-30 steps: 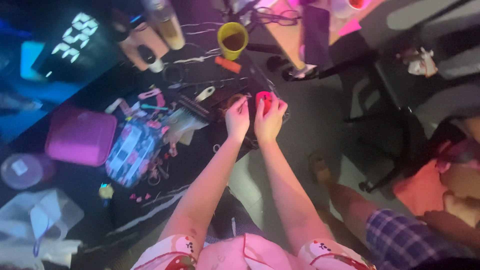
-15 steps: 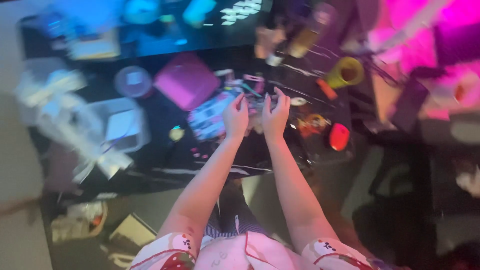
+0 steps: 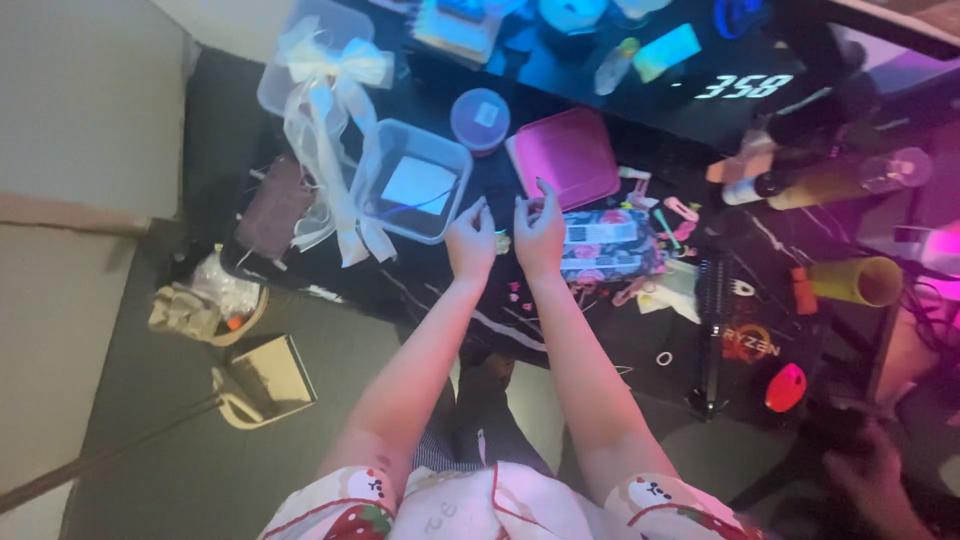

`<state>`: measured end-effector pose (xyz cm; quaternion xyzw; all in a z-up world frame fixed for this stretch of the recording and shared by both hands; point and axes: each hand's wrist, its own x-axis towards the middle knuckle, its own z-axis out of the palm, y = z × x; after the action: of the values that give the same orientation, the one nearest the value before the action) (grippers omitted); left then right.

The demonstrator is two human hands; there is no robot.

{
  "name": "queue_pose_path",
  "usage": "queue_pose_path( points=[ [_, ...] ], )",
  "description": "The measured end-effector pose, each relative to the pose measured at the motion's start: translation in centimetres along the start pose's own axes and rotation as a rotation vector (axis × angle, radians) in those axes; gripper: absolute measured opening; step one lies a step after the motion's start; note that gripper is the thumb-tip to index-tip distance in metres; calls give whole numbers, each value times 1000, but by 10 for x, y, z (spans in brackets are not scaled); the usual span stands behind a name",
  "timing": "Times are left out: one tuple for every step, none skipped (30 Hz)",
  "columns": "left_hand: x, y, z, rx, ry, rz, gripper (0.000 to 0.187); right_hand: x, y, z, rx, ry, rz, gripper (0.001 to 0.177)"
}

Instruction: Organizing stickers and small craft supplies into plastic containers on a desk

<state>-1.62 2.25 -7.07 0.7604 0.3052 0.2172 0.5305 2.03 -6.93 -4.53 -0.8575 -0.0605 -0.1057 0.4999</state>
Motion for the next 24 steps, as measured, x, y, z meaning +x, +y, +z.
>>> queue_pose_path(
  points=[
    [0,0,-5,1,-1,-10,24,-3,-2,7,-5,-7,5,39],
    [-1,0,-10,15,-1,13,24,-6,-3,12,-14,-51,9,41],
    [-2,2,-12,27,-2,40,23,-8,-4,16,-23,-90,10,43],
    [-5,0,-14,27,-4,34,23,-13,0,19,-28,-94,14,43],
    [-5,0,-14,23,-19,32,24,-13,4,23,-56,-100,18,44],
    [-6,1,-13,20,-34,30,24,-13,8,24,-85,-106,22,44],
    [-7,1,-9,16,-41,38,24,-9,9,20,-86,-94,22,44],
    [-10,2,-4,16,-72,41,24,-5,10,14,-113,-80,-13,41],
    [-14,3,3,16,-111,42,25,-2,12,5,-144,-62,-40,37],
    [-15,9,8,12,-128,49,25,4,16,-5,-151,-46,-33,37],
    [-16,14,14,4,-166,64,25,9,21,-16,-196,-5,-31,31],
    [-17,20,22,-5,-204,79,25,15,28,-27,-242,36,-29,24],
    [-17,25,36,-10,-222,83,25,22,36,-42,-252,50,-20,24],
    [-19,29,52,-24,-268,129,25,29,46,-57,-365,81,12,19],
    [-25,30,65,-34,-317,168,26,29,57,-73,-478,104,53,14],
    [-29,27,81,-32,-338,165,26,33,65,-88,-488,111,72,14],
    [-33,26,100,-39,-373,175,26,38,73,-106,-630,139,169,15],
    [-38,26,119,-47,-409,186,26,44,81,-124,-772,167,268,16],
    [-42,36,127,-55,-425,196,26,48,98,-134,-778,185,277,16],
    [-46,45,134,-81,-452,179,26,50,115,-144,-828,184,352,14],
    [-51,54,138,-104,-476,154,25,50,131,-153,-877,175,428,13],
    [-55,58,146,-109,-490,156,25,54,141,-159,-883,184,439,13],
    [-57,61,151,-97,-513,141,26,57,150,-162,-830,118,499,16],
    [-59,64,155,-85,-535,127,27,60,158,-164,-775,51,557,19]
  ],
)
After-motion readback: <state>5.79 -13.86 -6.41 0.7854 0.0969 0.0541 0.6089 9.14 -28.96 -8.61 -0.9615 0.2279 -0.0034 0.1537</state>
